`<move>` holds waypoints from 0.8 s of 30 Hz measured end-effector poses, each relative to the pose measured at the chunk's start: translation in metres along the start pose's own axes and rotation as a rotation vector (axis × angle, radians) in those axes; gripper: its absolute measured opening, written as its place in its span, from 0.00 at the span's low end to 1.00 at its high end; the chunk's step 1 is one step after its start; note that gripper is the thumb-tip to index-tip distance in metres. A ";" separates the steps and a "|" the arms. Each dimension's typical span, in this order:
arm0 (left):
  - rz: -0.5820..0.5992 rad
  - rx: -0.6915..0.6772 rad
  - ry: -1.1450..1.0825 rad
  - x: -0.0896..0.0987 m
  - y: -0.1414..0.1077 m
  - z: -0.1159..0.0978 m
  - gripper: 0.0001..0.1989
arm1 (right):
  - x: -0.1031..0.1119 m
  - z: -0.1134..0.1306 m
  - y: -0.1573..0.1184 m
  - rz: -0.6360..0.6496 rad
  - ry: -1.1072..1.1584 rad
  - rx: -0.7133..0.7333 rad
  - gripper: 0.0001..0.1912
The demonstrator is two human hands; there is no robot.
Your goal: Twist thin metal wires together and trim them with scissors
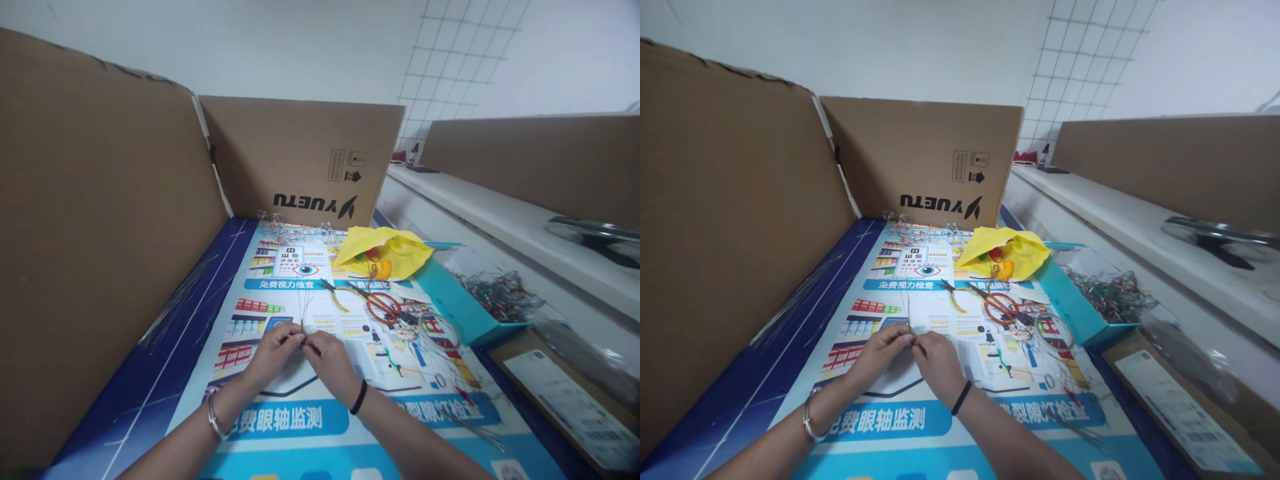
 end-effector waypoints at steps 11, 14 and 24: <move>-0.007 -0.038 0.021 -0.013 -0.002 0.008 0.08 | 0.001 -0.001 0.000 0.069 -0.218 -0.019 0.08; 0.022 0.007 0.022 -0.013 0.001 0.011 0.08 | 0.009 -0.002 0.005 0.234 -0.246 -0.008 0.09; 0.138 0.075 -0.121 -0.013 0.003 0.014 0.10 | 0.051 0.030 0.031 0.140 0.159 0.100 0.06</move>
Point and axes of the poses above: each hand's wrist, its own y-axis towards the middle knuckle, its own x-axis out of the back of the hand, z = x × y, the point moved 4 cm from there along y, towards the middle knuckle, and after that the axes turned 6 degrees about x, right-handed, at the moved point
